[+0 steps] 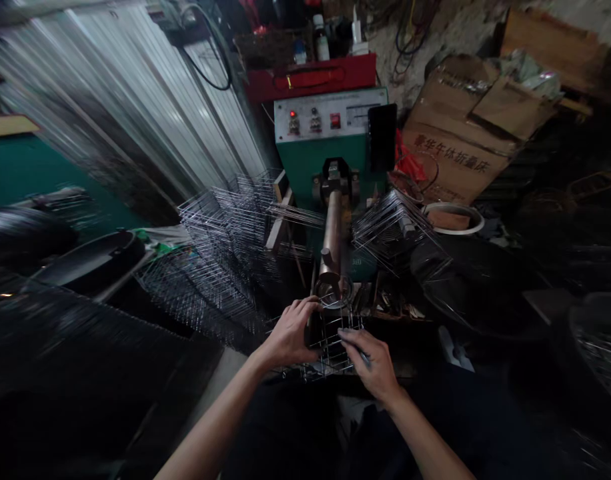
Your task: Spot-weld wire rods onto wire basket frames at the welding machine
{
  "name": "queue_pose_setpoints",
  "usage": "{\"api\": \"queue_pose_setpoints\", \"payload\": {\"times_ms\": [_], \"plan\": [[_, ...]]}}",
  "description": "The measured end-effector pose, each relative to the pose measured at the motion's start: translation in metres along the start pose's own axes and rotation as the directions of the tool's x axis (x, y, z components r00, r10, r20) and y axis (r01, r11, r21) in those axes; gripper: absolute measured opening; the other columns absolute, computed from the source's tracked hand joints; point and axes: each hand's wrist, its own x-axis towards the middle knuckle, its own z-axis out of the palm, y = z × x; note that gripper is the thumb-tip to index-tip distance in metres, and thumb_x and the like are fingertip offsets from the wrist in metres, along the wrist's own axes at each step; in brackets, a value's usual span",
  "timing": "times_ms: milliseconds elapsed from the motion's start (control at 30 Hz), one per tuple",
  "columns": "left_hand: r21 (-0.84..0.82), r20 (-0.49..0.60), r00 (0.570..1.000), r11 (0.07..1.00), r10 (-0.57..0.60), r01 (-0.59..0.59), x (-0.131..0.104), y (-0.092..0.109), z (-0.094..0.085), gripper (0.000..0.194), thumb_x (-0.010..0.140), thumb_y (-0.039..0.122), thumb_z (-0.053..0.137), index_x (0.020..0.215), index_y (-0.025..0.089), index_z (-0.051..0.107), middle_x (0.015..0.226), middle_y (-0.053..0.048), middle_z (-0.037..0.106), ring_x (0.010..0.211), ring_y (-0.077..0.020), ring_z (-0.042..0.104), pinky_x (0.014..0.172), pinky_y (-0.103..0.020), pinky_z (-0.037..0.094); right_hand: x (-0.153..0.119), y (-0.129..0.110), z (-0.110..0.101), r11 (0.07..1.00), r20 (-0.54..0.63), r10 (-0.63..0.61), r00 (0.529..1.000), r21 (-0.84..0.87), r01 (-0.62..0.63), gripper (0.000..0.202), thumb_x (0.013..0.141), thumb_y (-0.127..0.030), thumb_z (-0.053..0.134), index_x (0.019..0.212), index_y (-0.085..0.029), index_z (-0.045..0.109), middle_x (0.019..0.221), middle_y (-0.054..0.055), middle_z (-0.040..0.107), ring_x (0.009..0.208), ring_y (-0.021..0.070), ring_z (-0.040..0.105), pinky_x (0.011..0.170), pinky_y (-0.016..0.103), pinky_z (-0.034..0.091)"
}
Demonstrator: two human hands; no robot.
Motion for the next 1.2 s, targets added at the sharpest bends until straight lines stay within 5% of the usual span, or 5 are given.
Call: {"api": "queue_pose_setpoints", "payload": {"times_ms": [800, 1200], "plan": [[-0.024, -0.026, 0.998, 0.998, 0.06, -0.061, 0.009, -0.011, 0.004, 0.083, 0.048, 0.033, 0.084, 0.122, 0.021, 0.048, 0.14, -0.013, 0.049, 0.121, -0.0354, 0.049, 0.101, -0.05, 0.043, 0.005, -0.002, 0.001, 0.998, -0.056, 0.058, 0.997, 0.028, -0.057, 0.019, 0.097, -0.024, 0.062, 0.112, -0.026, 0.072, 0.106, 0.004, 0.072, 0.099, 0.0199, 0.068, 0.09, 0.032, 0.053], [-0.103, -0.054, 0.992, 0.988, 0.112, -0.117, 0.041, -0.03, -0.005, 0.08, 0.048, 0.029, 0.084, 0.121, 0.019, 0.052, 0.135, -0.013, 0.054, 0.12, -0.0334, 0.052, 0.105, -0.048, 0.042, 0.037, 0.009, 0.003, 0.999, -0.113, -0.013, 0.993, -0.033, 0.01, 0.015, 0.096, -0.024, 0.061, 0.104, -0.025, 0.073, 0.099, 0.004, 0.072, 0.093, 0.0205, 0.068, 0.086, 0.032, 0.052]]}}
